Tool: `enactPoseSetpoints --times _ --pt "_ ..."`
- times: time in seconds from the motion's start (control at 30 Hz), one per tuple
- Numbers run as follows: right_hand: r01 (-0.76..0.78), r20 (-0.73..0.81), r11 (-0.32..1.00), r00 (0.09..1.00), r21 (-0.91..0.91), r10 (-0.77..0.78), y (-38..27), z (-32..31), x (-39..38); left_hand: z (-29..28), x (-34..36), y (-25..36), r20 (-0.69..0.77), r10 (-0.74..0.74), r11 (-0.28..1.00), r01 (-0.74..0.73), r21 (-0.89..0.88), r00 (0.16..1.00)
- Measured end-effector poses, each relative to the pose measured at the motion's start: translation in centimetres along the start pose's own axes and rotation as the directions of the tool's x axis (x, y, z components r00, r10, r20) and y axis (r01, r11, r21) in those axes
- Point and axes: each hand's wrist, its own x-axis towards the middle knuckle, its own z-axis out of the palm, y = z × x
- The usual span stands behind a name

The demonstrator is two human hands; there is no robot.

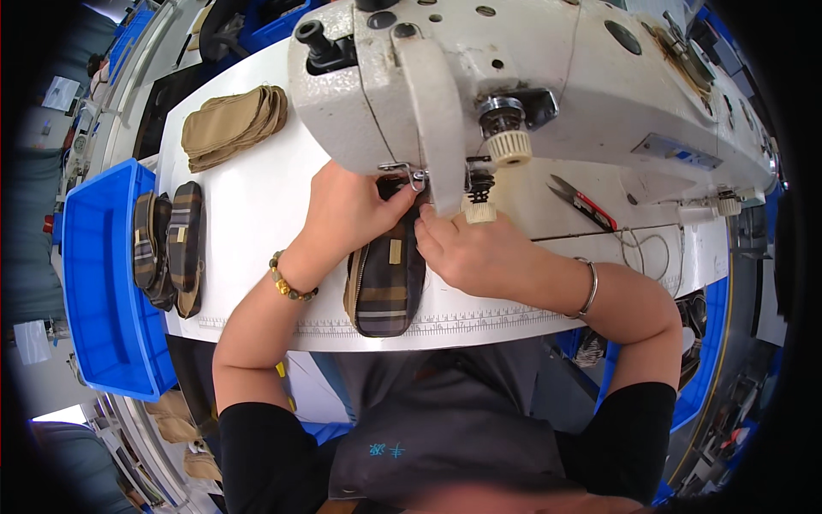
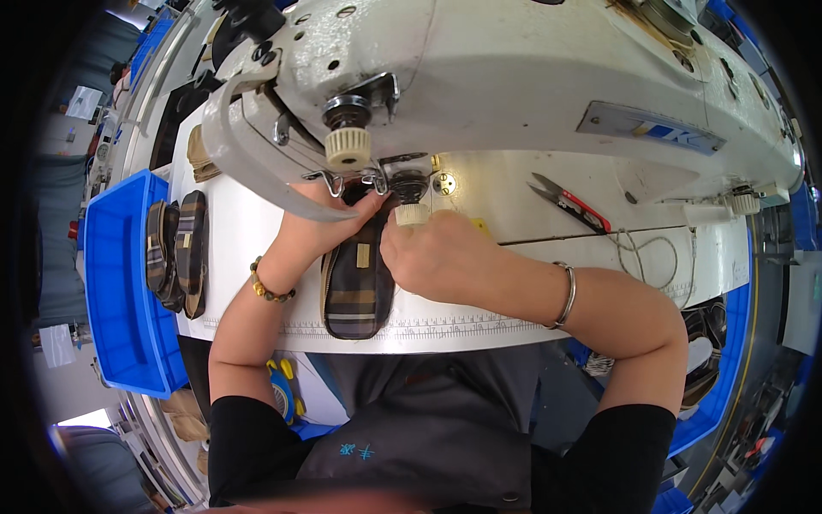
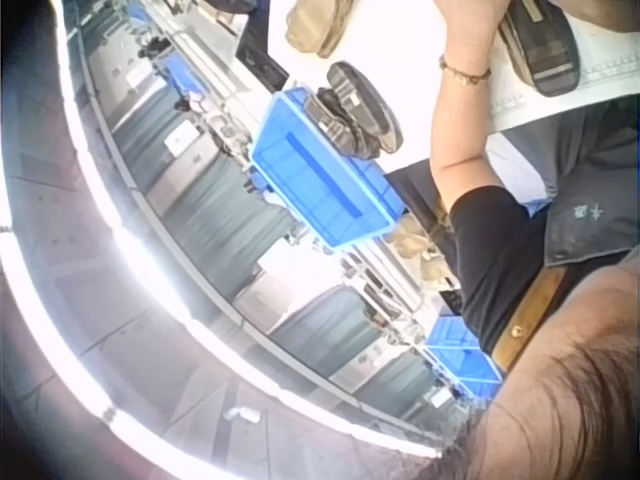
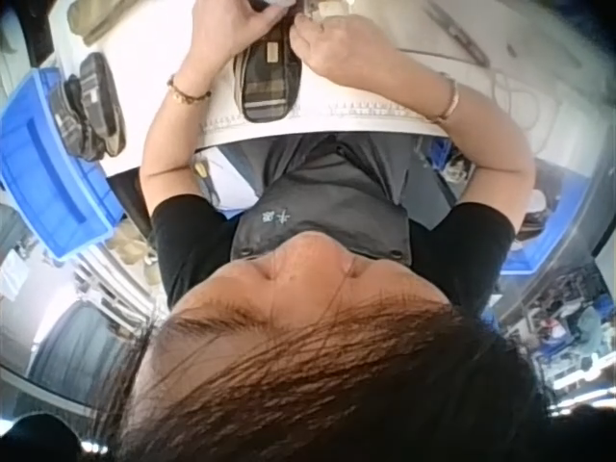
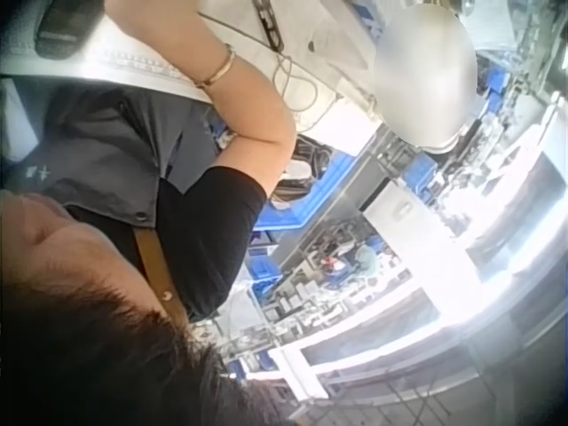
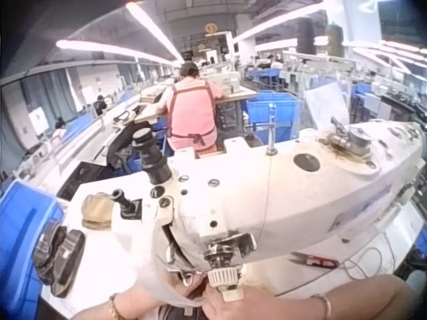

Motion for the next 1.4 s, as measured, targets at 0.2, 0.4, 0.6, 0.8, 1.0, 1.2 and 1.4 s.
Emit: enactPoseSetpoints --times 0.2,0.4,0.6,0.8,1.0,1.2,1.4 --pt "-0.024 0.061 0.999 0.998 0.026 0.023 -0.2 -0.2 0.0 -0.1 0.1 0.5 0.070 -0.116 0.993 0.113 0.040 0.991" --pt "-0.053 0.321 0.996 0.944 -0.067 0.072 -0.4 -3.4 0.3 0.1 0.2 -0.5 0.025 -0.078 0.996 0.077 0.043 0.997" --pt "0.163 0.123 0.979 0.976 0.125 -0.178 -2.3 -2.8 0.1 -0.7 1.3 -0.8 0.199 -0.242 0.940 0.280 -0.194 0.950" --pt "-0.059 0.435 0.996 0.900 0.062 0.026 -1.5 -2.5 0.3 -0.8 1.4 -0.8 0.163 -0.141 0.953 0.178 -0.245 0.977" --pt "0.127 0.044 0.984 0.990 0.128 -0.133 -2.1 -2.0 0.3 -0.4 1.4 -1.9 0.192 -0.130 0.933 0.185 -0.309 0.973" --pt "0.316 -0.036 0.937 0.949 0.150 -0.314 -3.2 -0.7 -0.2 -0.1 1.5 -2.3 0.204 -0.144 0.911 0.210 -0.355 0.968" --pt "0.200 -0.121 0.980 0.972 -0.010 -0.200 -3.9 1.1 -0.1 -1.0 1.6 -0.3 0.229 -0.228 0.908 0.292 -0.301 0.946"
